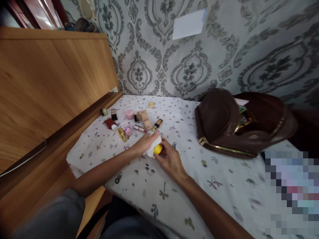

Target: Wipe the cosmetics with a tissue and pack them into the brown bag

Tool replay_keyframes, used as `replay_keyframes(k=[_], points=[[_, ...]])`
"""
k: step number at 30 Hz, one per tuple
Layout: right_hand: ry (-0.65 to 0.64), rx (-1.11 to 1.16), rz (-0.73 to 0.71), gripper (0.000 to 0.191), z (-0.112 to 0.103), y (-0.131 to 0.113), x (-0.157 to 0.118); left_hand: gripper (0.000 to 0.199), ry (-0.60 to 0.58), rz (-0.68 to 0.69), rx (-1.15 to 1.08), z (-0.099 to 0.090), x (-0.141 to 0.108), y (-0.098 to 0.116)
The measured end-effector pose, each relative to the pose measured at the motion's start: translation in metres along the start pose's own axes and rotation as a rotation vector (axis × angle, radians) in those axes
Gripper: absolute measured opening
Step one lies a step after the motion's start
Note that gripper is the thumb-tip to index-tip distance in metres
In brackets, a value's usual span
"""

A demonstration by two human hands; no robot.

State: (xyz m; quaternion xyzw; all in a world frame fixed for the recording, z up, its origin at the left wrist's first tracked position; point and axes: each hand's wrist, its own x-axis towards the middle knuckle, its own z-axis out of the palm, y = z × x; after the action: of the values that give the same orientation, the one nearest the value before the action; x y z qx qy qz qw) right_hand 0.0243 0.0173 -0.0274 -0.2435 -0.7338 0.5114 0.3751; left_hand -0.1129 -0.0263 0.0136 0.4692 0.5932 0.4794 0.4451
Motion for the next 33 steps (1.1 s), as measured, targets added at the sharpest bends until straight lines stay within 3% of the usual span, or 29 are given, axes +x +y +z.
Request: replay_keyframes(k=[4, 7, 9, 11, 15, 17, 19, 25, 33], points=[[0.009, 0.124, 0.066, 0.043, 0.002, 0.000, 0.001, 0.068, 0.122, 0.015, -0.171, 0.006, 0.004, -0.014], [-0.002, 0.080, 0.128, 0.042, 0.001, -0.003, 0.005, 0.046, 0.173, 0.185, 0.083, -0.014, 0.009, -0.008], [-0.036, -0.071, 0.146, 0.038, 0.000, -0.006, 0.012, 0.032, 0.272, 0.281, 0.375, -0.047, 0.016, 0.003], [-0.064, -0.257, 0.123, 0.036, 0.003, -0.009, 0.023, 0.031, 0.440, 0.180, 0.743, -0.094, 0.025, 0.017], [-0.094, -0.411, 0.012, 0.037, 0.019, -0.013, 0.045, 0.028, 0.644, -0.038, 0.962, -0.193, 0.035, 0.034], [-0.108, -0.402, -0.010, 0.039, 0.030, -0.011, 0.052, 0.030, 0.686, -0.174, 1.041, -0.227, 0.035, 0.033], [-0.097, -0.399, -0.018, 0.041, 0.039, -0.006, 0.054, 0.043, 0.677, -0.288, 1.098, -0.247, 0.035, 0.026], [-0.028, -0.404, -0.078, 0.038, 0.043, 0.006, 0.048, 0.078, 0.578, -0.434, 1.167, -0.256, 0.045, 0.005], [-0.022, -0.347, -0.059, 0.042, 0.040, 0.001, 0.046, 0.076, 0.579, -0.442, 1.078, -0.258, 0.064, 0.008]])
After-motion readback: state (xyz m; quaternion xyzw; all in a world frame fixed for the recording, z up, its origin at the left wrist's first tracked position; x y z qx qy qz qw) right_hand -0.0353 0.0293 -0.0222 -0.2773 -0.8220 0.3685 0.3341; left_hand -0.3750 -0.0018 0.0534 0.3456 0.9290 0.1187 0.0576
